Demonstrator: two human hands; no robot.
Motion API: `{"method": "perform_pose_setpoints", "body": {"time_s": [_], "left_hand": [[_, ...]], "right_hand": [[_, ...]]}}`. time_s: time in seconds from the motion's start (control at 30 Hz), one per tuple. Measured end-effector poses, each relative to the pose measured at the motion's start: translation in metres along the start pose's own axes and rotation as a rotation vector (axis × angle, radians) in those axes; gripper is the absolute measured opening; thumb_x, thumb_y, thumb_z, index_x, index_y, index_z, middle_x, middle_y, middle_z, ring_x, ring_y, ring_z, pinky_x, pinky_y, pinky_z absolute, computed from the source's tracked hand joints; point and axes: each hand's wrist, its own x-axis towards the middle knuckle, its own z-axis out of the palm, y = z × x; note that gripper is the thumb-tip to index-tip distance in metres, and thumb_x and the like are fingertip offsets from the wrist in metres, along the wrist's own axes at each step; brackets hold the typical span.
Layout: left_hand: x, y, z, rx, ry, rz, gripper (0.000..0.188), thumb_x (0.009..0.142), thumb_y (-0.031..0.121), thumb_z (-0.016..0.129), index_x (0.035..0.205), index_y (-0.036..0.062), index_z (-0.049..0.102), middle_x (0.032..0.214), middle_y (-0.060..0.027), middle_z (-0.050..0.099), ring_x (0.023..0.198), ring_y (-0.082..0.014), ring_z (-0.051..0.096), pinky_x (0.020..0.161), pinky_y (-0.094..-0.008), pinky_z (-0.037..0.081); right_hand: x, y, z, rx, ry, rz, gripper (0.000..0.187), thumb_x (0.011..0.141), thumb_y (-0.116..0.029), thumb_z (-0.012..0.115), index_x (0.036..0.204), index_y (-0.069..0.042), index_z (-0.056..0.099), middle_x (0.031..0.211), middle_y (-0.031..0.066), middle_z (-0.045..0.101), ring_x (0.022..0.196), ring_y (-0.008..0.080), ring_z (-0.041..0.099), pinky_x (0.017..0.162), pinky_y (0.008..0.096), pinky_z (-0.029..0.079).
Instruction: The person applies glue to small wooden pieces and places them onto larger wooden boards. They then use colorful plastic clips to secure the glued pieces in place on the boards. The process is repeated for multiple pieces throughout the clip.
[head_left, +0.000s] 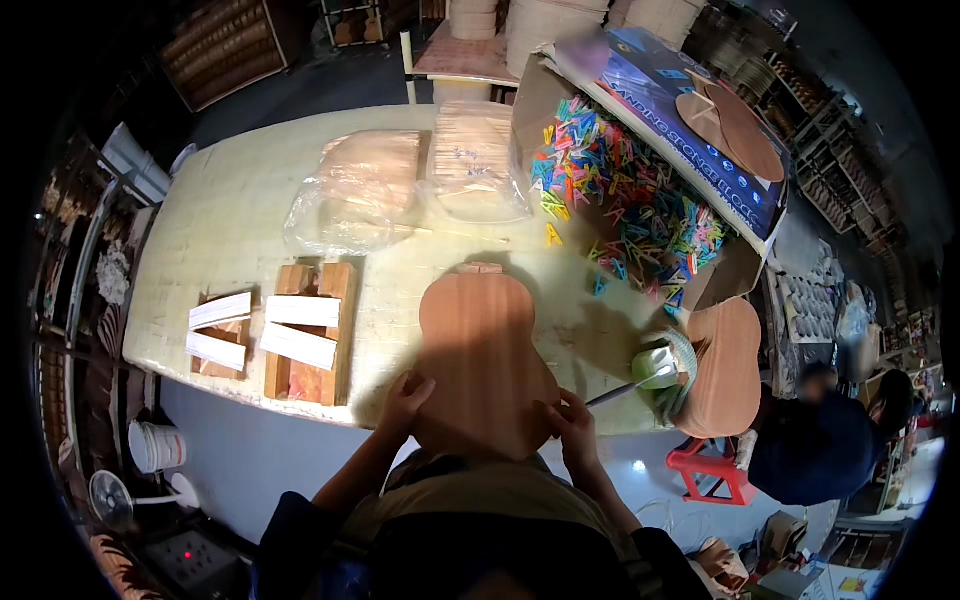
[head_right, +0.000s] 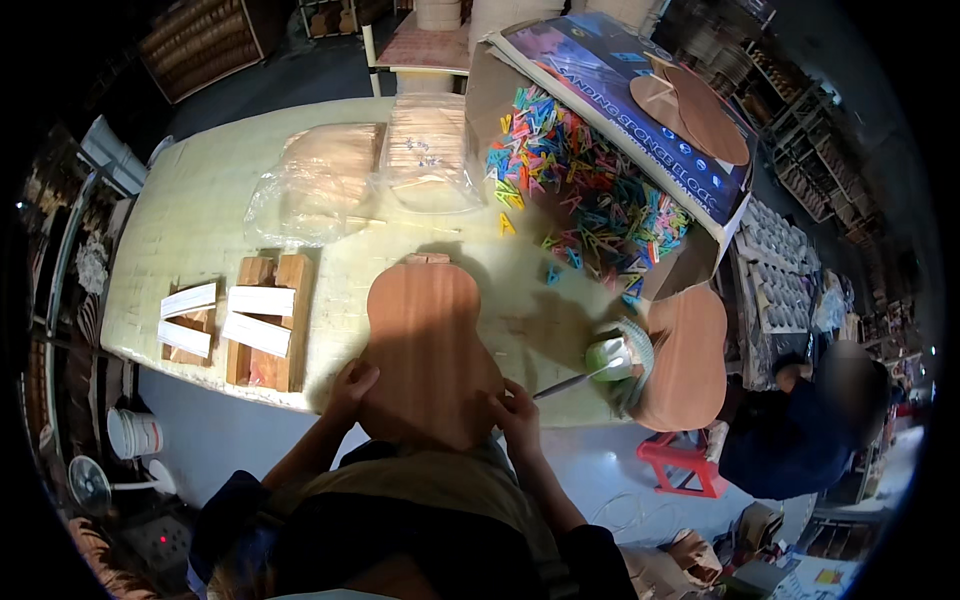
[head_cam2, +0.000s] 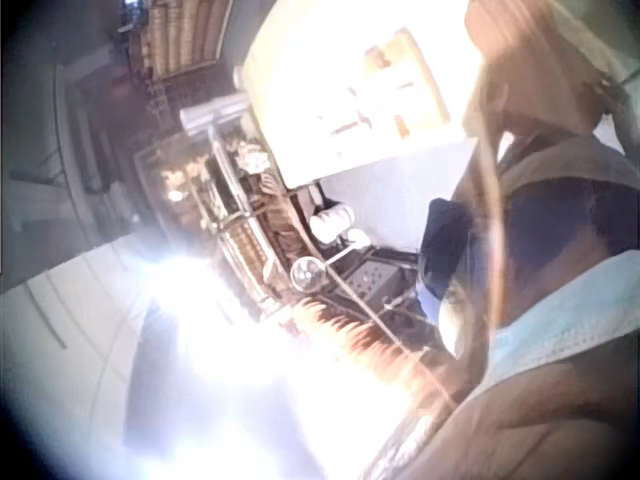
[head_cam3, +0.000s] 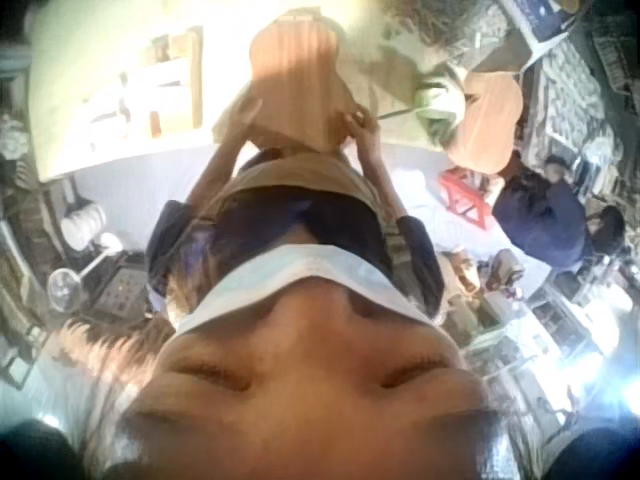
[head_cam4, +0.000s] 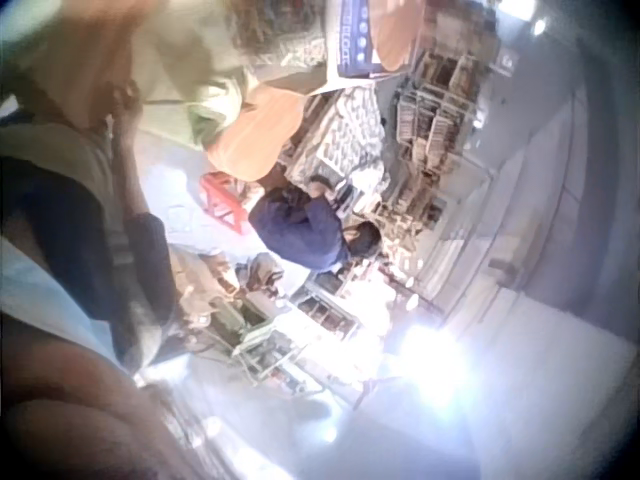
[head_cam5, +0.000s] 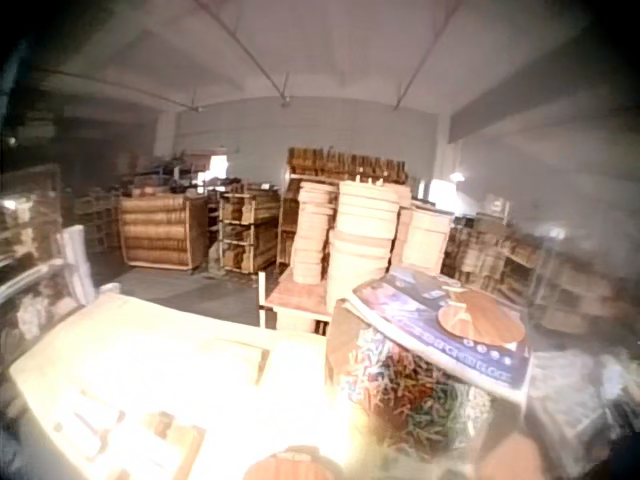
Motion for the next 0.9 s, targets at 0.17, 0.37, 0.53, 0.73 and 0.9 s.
{"method": "perform_pose_setpoints", "body": {"time_s": [0.17,0.37,0.53,0.73,0.9], "left_hand": [[0.053,-0.017,-0.017,-0.331,-0.335,0.007,0.017,0.087,0.01,0.064,0.102,0.004,0.063,0.092,-0.0016,0.064,0.083,-0.0108,0.06,0.072,-0.0265,0.05],[0.041,0.037,0.028,0.861,0.153,0.81,0.054,0.076,0.015,0.074,0.122,0.0015,0.048,0.128,-0.0177,0.048,0.115,-0.0333,0.048,0.097,-0.0434,0.04],[0.047,0.057,0.096,1.301,-0.092,0.955,0.065,0.077,0.03,0.07,0.136,0.0151,0.044,0.142,-0.0175,0.036,0.133,-0.0422,0.029,0.107,-0.0581,0.023],[0.061,0.041,0.109,1.385,-0.092,0.789,0.057,0.081,0.037,0.065,0.134,0.0221,0.049,0.147,-0.0141,0.031,0.137,-0.0439,0.019,0.108,-0.0628,0.014],[0.066,0.042,0.112,1.403,-0.061,0.778,0.057,0.081,0.036,0.065,0.134,0.0222,0.049,0.147,-0.014,0.031,0.137,-0.0438,0.019,0.108,-0.0625,0.014]], "right_hand": [[0.024,0.033,0.01,-0.041,-0.001,-0.017,0.034,0.084,-0.016,0.067,0.111,0.001,0.056,0.081,0.0037,0.065,0.062,0.007,0.052,0.051,0.0224,0.038],[0.077,-0.003,-0.014,-0.667,0.141,-0.455,0.044,0.083,-0.026,0.07,0.114,-0.001,0.052,0.082,0.0088,0.064,0.067,0.0196,0.059,0.06,0.0333,0.047],[0.178,-0.087,-0.108,-1.106,0.535,-0.595,0.061,0.081,-0.033,0.067,0.127,-0.003,0.042,0.116,0.0194,0.055,0.104,0.0335,0.056,0.084,0.0446,0.046],[0.305,-0.094,-0.228,-1.383,0.398,0.128,0.074,0.082,-0.054,0.053,0.137,-0.01,0.032,0.133,0.0215,0.038,0.119,0.0409,0.042,0.098,0.0476,0.037],[0.344,-0.089,-0.189,-0.97,0.293,0.011,0.081,0.08,-0.06,0.051,0.145,-0.017,0.027,0.145,0.0211,0.03,0.127,0.0423,0.037,0.1,0.0532,0.033]]}}
